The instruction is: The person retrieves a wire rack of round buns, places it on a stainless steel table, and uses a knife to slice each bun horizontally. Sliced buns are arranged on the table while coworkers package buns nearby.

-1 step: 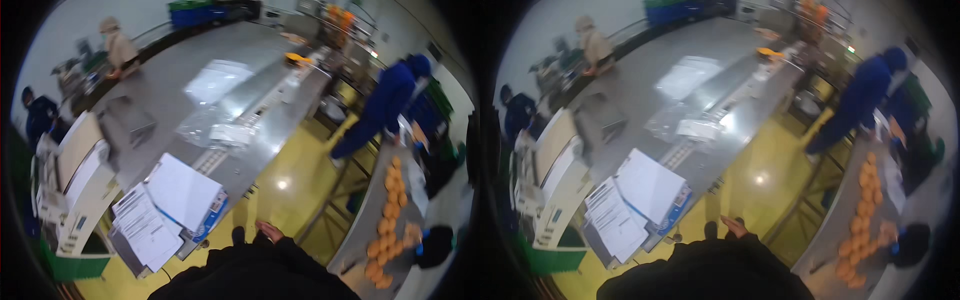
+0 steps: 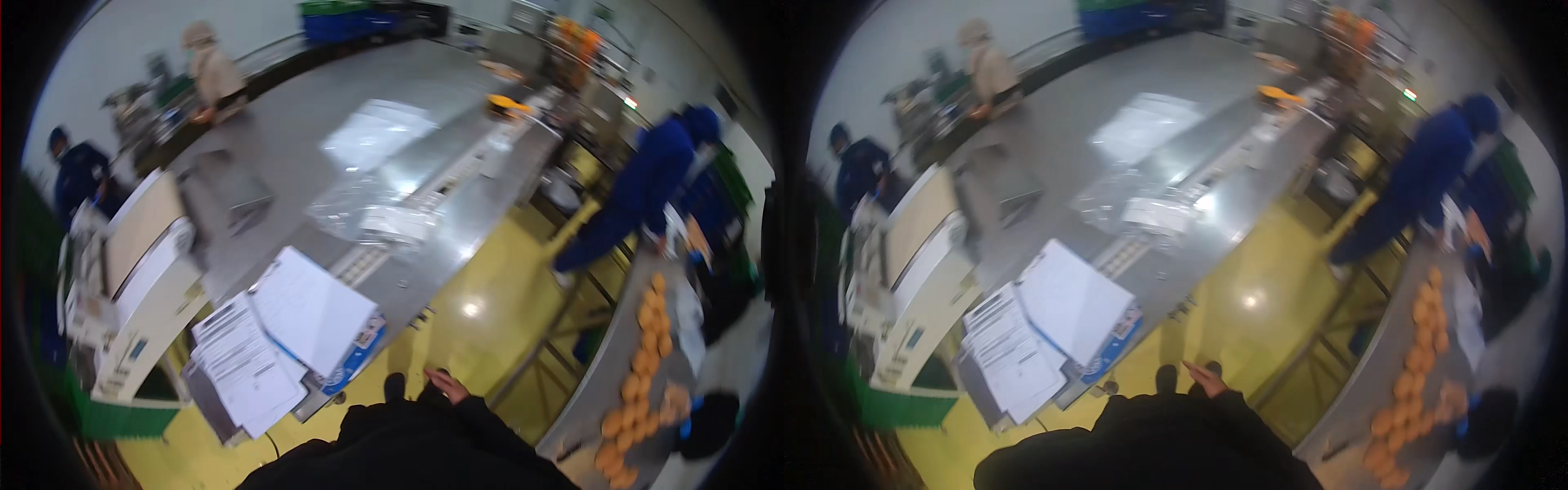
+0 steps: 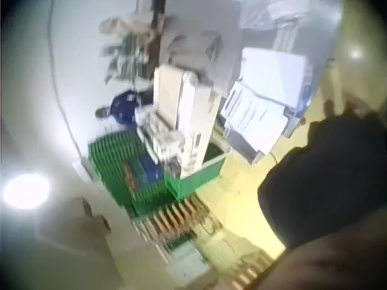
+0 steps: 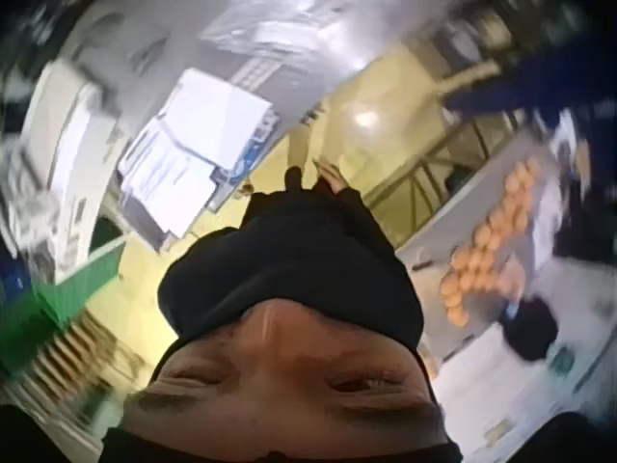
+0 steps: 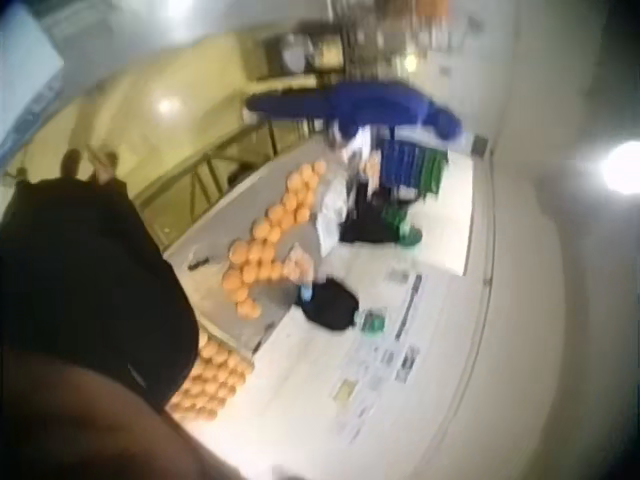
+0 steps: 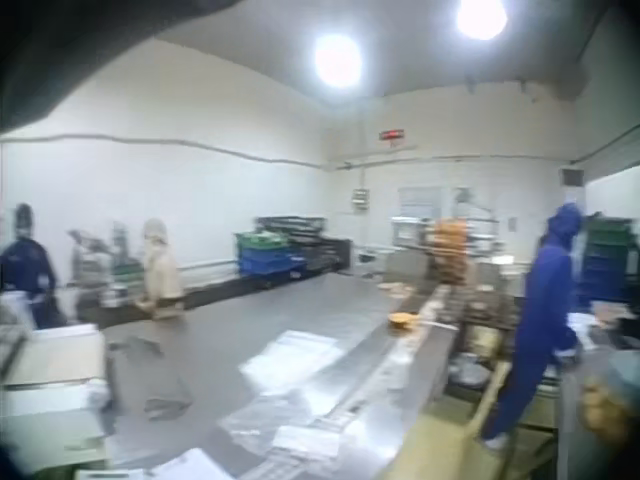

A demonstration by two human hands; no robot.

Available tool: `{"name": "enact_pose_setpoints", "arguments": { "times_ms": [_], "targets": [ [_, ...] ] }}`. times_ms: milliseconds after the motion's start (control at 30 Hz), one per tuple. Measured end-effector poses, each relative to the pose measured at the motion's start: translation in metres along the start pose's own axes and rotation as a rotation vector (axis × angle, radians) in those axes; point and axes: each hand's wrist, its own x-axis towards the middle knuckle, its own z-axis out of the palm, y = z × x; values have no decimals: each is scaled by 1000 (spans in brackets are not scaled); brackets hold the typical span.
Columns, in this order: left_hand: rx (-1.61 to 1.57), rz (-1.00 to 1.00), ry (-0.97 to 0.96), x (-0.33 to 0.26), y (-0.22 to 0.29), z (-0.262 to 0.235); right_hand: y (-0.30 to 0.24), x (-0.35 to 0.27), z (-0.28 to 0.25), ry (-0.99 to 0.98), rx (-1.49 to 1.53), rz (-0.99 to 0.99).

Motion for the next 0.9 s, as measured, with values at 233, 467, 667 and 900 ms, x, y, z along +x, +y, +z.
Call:
{"name": "enact_pose_setpoints", "arguments": {
  "times_ms": [233,467,667,900],
  "targets": [
    [-148,-95,77,5,-29,13,128,-25,-15,-160,-178,311],
    [-251,-74,119,26,-5,8,33,23,-23,-343,-3,194],
    [-294,-60,151,39,9,-1,26,11,-41,-274,-176,265],
    [-304,-120,187,44,23,5,48,11,-82,-133,-221,262]
  ]
}}
